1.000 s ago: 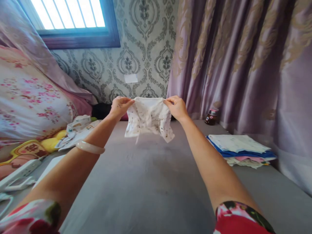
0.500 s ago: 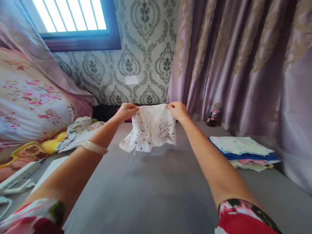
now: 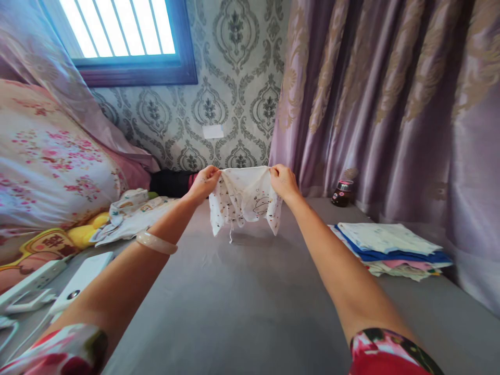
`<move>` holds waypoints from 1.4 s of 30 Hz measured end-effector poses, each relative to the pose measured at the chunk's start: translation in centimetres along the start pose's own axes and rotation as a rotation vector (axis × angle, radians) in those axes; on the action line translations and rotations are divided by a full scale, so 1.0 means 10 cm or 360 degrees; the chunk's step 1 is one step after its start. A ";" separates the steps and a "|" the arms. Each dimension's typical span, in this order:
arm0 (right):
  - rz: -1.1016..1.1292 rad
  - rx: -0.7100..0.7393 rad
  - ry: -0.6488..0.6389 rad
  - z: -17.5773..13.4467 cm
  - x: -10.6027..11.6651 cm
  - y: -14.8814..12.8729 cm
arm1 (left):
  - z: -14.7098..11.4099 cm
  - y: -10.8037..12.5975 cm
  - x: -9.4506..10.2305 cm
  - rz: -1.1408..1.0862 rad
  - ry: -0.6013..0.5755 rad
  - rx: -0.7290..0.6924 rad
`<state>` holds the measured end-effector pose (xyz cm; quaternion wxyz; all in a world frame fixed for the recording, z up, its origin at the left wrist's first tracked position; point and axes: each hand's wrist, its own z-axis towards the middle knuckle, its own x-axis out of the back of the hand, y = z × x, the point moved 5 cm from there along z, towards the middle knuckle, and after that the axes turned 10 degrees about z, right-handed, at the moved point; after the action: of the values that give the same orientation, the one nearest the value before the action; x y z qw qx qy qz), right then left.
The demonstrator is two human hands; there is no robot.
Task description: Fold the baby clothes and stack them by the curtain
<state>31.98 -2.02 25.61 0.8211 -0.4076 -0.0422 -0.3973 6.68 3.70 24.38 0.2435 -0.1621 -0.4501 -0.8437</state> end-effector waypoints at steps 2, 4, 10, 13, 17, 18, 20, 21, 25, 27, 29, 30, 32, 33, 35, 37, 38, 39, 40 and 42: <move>0.0061 0.0035 0.0006 -0.04 0.02 -0.05 | -0.06 0.02 0.05 -0.0027 0.0015 -0.0018; 0.0153 0.0046 -0.0011 -0.10 0.07 -0.11 | -0.16 0.05 0.12 -0.0082 0.0000 -0.0034; 0.0617 -0.0268 -0.0353 -0.49 0.34 -0.45 | -0.61 0.32 0.65 -0.0225 -0.0295 -0.0107; 0.0772 -0.0608 -0.0560 -0.64 0.47 -0.61 | -0.75 0.45 0.94 -0.0153 -0.0483 -0.0030; 0.0766 -0.0876 -0.0697 -0.67 0.43 -0.57 | -0.71 0.32 0.92 -0.0033 -0.0759 0.0112; 0.0729 -0.0905 -0.0731 -0.67 0.35 -0.48 | -0.68 0.21 0.82 0.0009 -0.0833 0.0115; 0.0613 -0.0898 -0.0829 -0.70 0.14 -0.23 | -0.62 -0.07 0.56 0.0113 -0.0969 0.0061; 0.0523 -0.0843 -0.0876 -0.73 0.01 -0.07 | -0.61 -0.23 0.40 0.0174 -0.1022 0.0018; -0.0108 -0.0455 -0.0960 -0.95 -0.49 0.53 | -0.68 -0.81 -0.26 0.0617 -0.1094 -0.0121; -0.0434 -0.0299 -0.0972 -1.10 -0.69 0.75 | -0.75 -1.01 -0.52 0.0955 -0.1022 -0.0099; -0.0657 -0.0225 -0.1018 -1.24 -0.83 0.90 | -0.84 -1.15 -0.73 0.1074 -0.0982 -0.0019; -0.0733 -0.0218 -0.1045 -1.30 -0.88 0.95 | -0.88 -1.19 -0.81 0.1121 -0.0962 0.0016; -0.0831 -0.0228 -0.1108 -1.37 -0.95 1.03 | -0.94 -1.26 -0.92 0.1186 -0.0933 0.0064; -0.0855 -0.0229 -0.1133 -1.39 -0.97 1.05 | -0.96 -1.29 -0.97 0.1209 -0.0929 0.0073; -0.0863 -0.0223 -0.1172 -1.40 -1.00 1.08 | -1.00 -1.33 -1.04 0.1225 -0.0949 0.0068; -0.0821 -0.0205 -0.1201 -1.40 -1.03 1.11 | -1.02 -1.36 -1.10 0.1216 -0.0985 0.0049; -0.0788 -0.0198 -0.1218 -1.40 -1.05 1.13 | -1.03 -1.37 -1.12 0.1207 -0.1002 0.0034; -0.0751 -0.0191 -0.1237 -1.40 -1.07 1.16 | -1.03 -1.39 -1.14 0.1195 -0.1013 0.0015; -0.0712 -0.0184 -0.1252 -1.40 -1.09 1.19 | -1.04 -1.40 -1.16 0.1182 -0.1020 -0.0010; -0.0642 -0.0162 -0.1280 -1.40 -1.14 1.24 | -1.04 -1.41 -1.19 0.1147 -0.1021 -0.0072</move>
<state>29.15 -0.44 3.91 0.6247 -0.5529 -0.4168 -0.3610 8.16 4.85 3.27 0.3657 -0.5651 -0.3993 -0.6225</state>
